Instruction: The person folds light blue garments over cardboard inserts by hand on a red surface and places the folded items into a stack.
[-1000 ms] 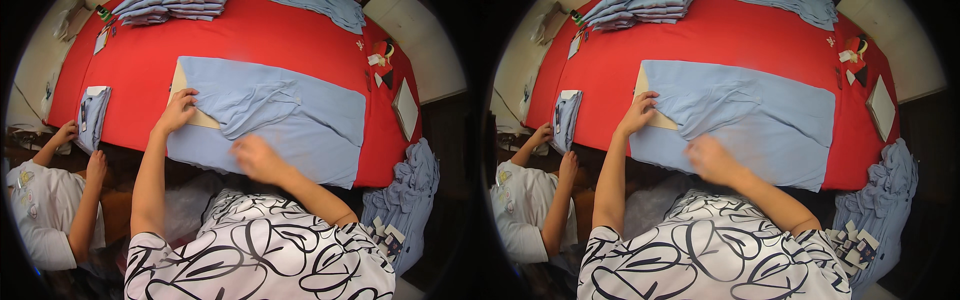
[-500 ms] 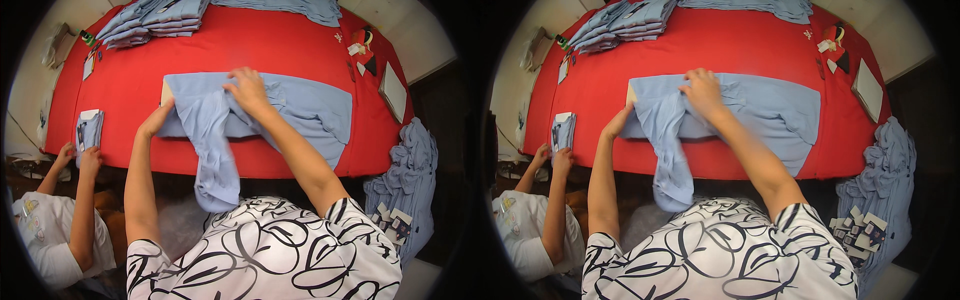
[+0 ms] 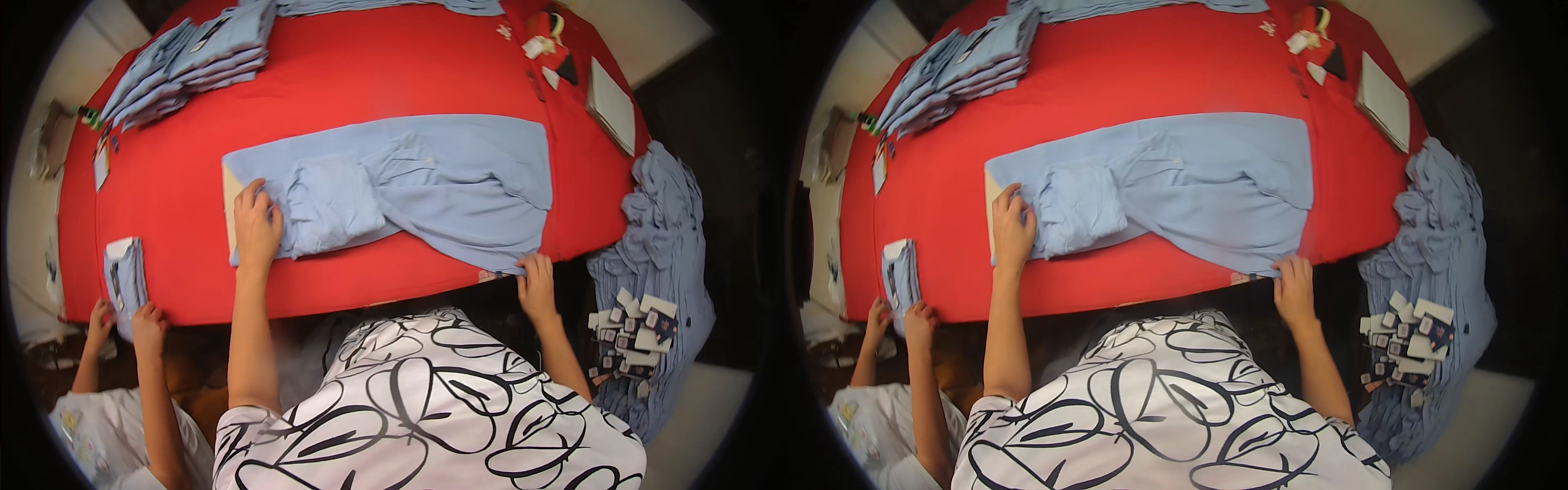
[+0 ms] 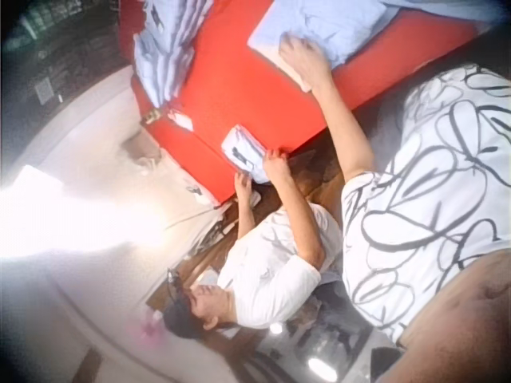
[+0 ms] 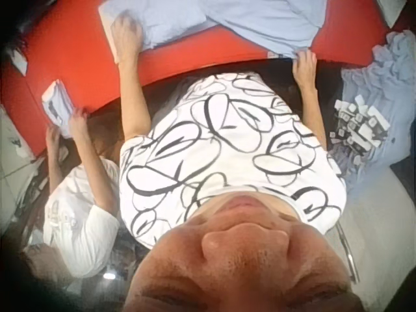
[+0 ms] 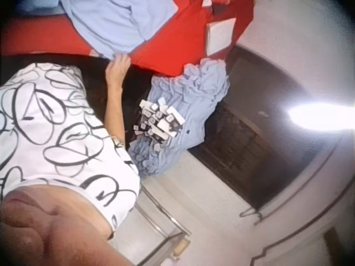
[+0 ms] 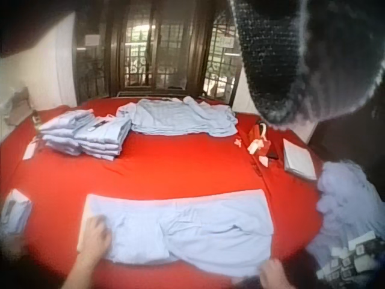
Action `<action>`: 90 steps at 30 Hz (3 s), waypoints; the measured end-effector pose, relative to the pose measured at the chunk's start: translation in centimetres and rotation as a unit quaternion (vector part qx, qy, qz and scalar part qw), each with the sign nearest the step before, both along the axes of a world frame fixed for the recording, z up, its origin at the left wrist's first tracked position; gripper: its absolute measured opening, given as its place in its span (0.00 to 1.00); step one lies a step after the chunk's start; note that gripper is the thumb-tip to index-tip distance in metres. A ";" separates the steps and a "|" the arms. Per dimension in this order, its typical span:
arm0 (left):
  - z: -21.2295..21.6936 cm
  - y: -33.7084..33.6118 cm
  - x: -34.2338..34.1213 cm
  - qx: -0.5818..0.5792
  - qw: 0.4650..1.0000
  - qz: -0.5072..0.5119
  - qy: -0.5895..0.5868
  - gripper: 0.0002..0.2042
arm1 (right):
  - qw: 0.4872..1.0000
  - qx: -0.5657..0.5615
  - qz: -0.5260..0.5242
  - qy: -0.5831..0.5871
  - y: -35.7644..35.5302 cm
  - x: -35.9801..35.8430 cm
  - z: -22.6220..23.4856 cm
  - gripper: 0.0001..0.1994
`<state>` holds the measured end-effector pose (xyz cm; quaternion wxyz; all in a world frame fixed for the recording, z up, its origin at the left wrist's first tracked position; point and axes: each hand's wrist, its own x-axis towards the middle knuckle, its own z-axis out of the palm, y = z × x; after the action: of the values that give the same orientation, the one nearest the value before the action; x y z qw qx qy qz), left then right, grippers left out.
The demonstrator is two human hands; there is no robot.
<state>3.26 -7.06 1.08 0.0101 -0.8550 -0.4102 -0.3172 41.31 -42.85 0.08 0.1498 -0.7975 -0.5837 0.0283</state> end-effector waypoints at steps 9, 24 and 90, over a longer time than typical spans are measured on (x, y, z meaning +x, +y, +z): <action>-2.2 1.0 0.1 -0.093 0.991 0.016 -0.094 0.02 | 0.913 0.294 -0.211 0.190 13.0 15.0 2.0 0.07; -2.1 6.1 0.8 -0.100 0.980 0.115 -0.129 0.07 | 0.962 0.184 -0.175 -0.096 23.3 17.9 -1.6 0.07; -0.4 4.7 -0.6 -0.293 0.922 0.146 -0.209 0.12 | 0.876 -0.086 0.231 0.415 55.0 5.0 7.6 0.15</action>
<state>2.68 -2.38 0.71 -0.2805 -0.6646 -0.5978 -0.3496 46.31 12.10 7.68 0.2985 -0.5647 -0.6309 0.4404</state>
